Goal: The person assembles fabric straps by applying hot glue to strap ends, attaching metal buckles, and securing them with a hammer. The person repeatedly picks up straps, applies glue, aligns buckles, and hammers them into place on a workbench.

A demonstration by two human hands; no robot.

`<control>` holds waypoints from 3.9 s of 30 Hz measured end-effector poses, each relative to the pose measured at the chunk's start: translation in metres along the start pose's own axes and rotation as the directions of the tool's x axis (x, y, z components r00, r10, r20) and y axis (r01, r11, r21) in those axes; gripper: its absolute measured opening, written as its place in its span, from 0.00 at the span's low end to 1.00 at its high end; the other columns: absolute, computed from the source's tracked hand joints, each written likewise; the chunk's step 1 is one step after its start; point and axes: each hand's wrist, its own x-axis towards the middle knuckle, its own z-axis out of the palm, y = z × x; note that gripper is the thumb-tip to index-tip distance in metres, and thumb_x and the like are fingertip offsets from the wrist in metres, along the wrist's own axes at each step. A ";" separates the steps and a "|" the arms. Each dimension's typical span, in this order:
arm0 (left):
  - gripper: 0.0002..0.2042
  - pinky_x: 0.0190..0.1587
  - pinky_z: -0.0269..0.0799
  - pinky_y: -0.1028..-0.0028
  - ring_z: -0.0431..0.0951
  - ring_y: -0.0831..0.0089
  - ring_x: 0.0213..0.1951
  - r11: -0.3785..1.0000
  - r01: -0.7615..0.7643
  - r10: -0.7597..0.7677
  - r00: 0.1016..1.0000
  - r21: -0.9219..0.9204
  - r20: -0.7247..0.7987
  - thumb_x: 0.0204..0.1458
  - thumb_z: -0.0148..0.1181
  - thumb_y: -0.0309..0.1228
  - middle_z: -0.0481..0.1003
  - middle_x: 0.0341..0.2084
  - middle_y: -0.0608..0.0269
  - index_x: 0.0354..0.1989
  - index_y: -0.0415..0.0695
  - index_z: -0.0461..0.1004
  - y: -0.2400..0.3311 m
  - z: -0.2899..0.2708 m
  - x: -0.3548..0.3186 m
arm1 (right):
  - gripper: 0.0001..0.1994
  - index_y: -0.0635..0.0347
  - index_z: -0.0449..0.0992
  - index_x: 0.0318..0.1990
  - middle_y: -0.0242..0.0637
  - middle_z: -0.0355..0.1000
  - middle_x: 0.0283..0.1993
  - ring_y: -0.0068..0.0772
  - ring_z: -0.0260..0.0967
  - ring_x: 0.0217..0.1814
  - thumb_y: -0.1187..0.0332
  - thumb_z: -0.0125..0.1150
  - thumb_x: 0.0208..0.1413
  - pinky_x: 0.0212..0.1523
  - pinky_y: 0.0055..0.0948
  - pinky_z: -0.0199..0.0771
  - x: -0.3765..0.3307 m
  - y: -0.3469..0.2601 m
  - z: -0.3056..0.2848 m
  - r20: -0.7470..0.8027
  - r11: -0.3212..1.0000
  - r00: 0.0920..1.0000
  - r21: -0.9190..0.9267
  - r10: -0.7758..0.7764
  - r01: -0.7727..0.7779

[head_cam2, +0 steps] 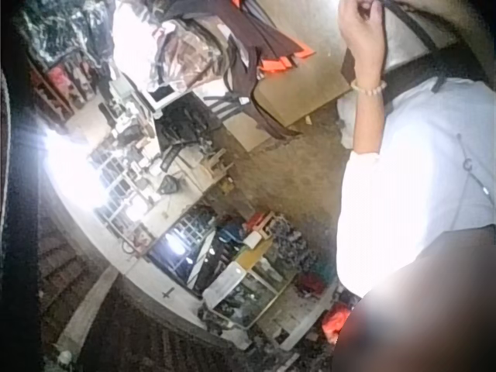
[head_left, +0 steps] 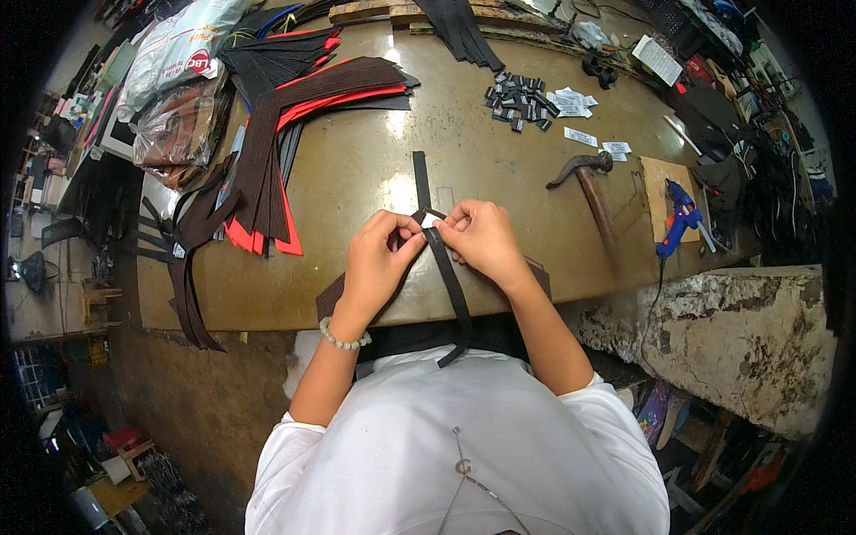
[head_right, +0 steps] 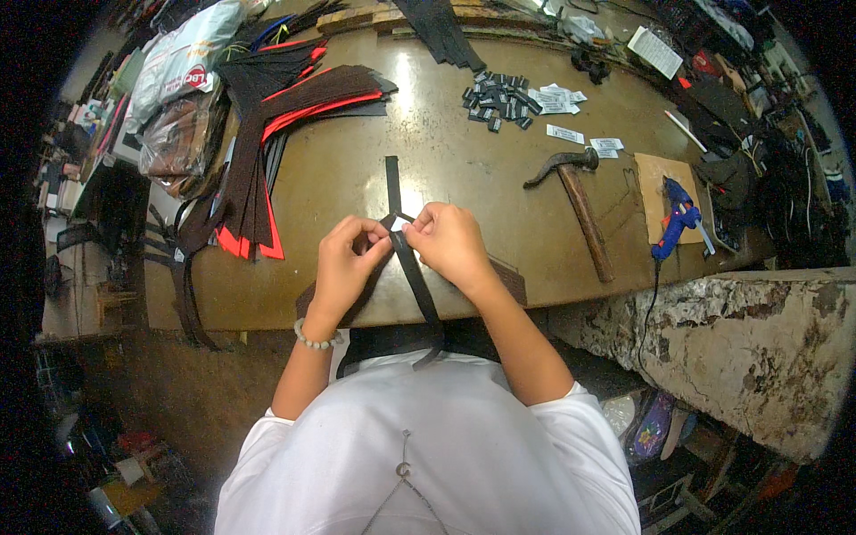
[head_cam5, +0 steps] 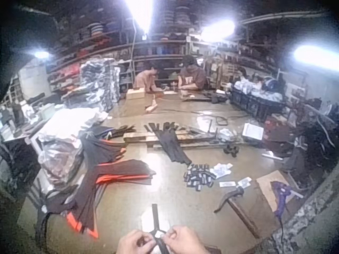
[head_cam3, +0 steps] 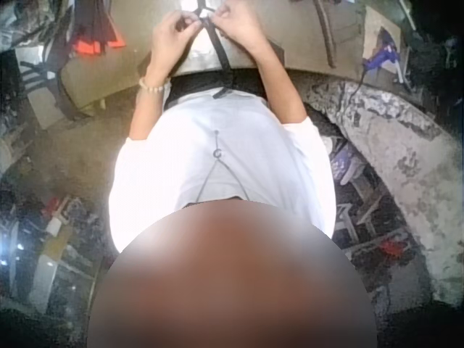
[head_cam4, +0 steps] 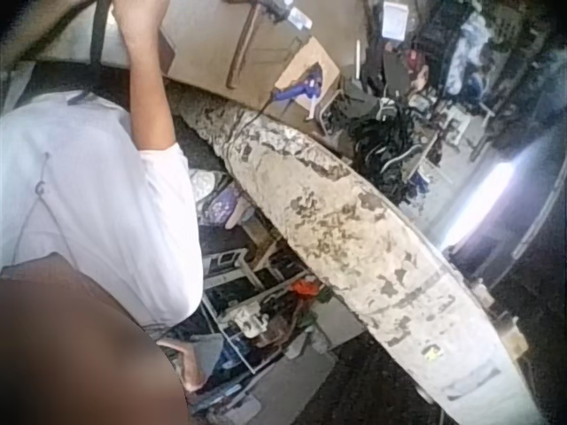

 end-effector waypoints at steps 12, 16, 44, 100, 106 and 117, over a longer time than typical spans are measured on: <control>0.09 0.28 0.67 0.67 0.71 0.65 0.24 0.982 0.147 -0.147 0.989 0.122 -0.013 0.45 0.69 0.31 0.71 0.21 0.62 0.27 0.42 0.74 0.002 0.006 0.005 | 0.10 0.66 0.78 0.40 0.34 0.71 0.34 0.22 0.74 0.25 0.79 0.62 0.47 0.25 0.21 0.72 0.007 -0.020 -0.018 0.206 0.948 0.925 0.070 -0.319 0.312; 0.10 0.28 0.67 0.67 0.72 0.65 0.24 0.978 0.109 -0.105 0.994 0.175 -0.035 0.47 0.69 0.33 0.71 0.21 0.63 0.28 0.43 0.73 0.008 0.008 0.000 | 0.06 0.68 0.79 0.39 0.36 0.70 0.38 0.23 0.76 0.28 0.80 0.63 0.53 0.28 0.20 0.77 0.058 -0.023 -0.016 0.217 0.939 0.916 0.005 -0.338 0.345; 0.15 0.29 0.73 0.64 0.74 0.62 0.31 0.840 -0.167 0.171 0.984 0.516 0.041 0.57 0.57 0.34 0.69 0.27 0.60 0.53 0.54 0.76 0.007 0.011 -0.013 | 0.26 0.58 0.72 0.57 0.41 0.65 0.61 0.46 0.63 0.55 0.79 0.54 0.47 0.51 0.40 0.66 -0.059 0.011 -0.006 0.123 0.530 0.748 -0.632 -0.652 0.566; 0.12 0.57 0.64 0.61 0.67 0.53 0.56 0.895 -0.146 0.148 0.989 0.422 0.028 0.52 0.64 0.33 0.70 0.53 0.56 0.42 0.41 0.77 -0.002 -0.027 -0.028 | 0.23 0.60 0.73 0.45 0.45 0.74 0.45 0.51 0.73 0.45 0.46 0.50 0.64 0.42 0.45 0.73 -0.058 0.089 -0.149 -0.683 0.536 0.648 -0.706 -0.338 -0.463; 0.07 0.41 0.73 0.63 0.78 0.54 0.37 0.948 -0.243 0.202 0.958 0.208 0.202 0.53 0.62 0.29 0.78 0.32 0.52 0.38 0.41 0.76 0.013 -0.038 0.009 | 0.22 0.59 0.73 0.45 0.44 0.75 0.43 0.51 0.73 0.44 0.47 0.50 0.64 0.42 0.45 0.72 -0.059 0.088 -0.150 -0.671 0.534 0.661 -0.714 -0.335 -0.453; 0.10 0.43 0.74 0.71 0.81 0.70 0.36 0.916 0.214 0.162 0.574 0.339 -0.803 0.57 0.61 0.30 0.81 0.34 0.57 0.43 0.39 0.80 -0.017 -0.245 -0.019 | 0.22 0.59 0.73 0.46 0.44 0.76 0.40 0.50 0.74 0.41 0.47 0.51 0.63 0.38 0.45 0.73 -0.058 0.090 -0.150 -0.650 0.488 0.662 -0.744 -0.373 -0.456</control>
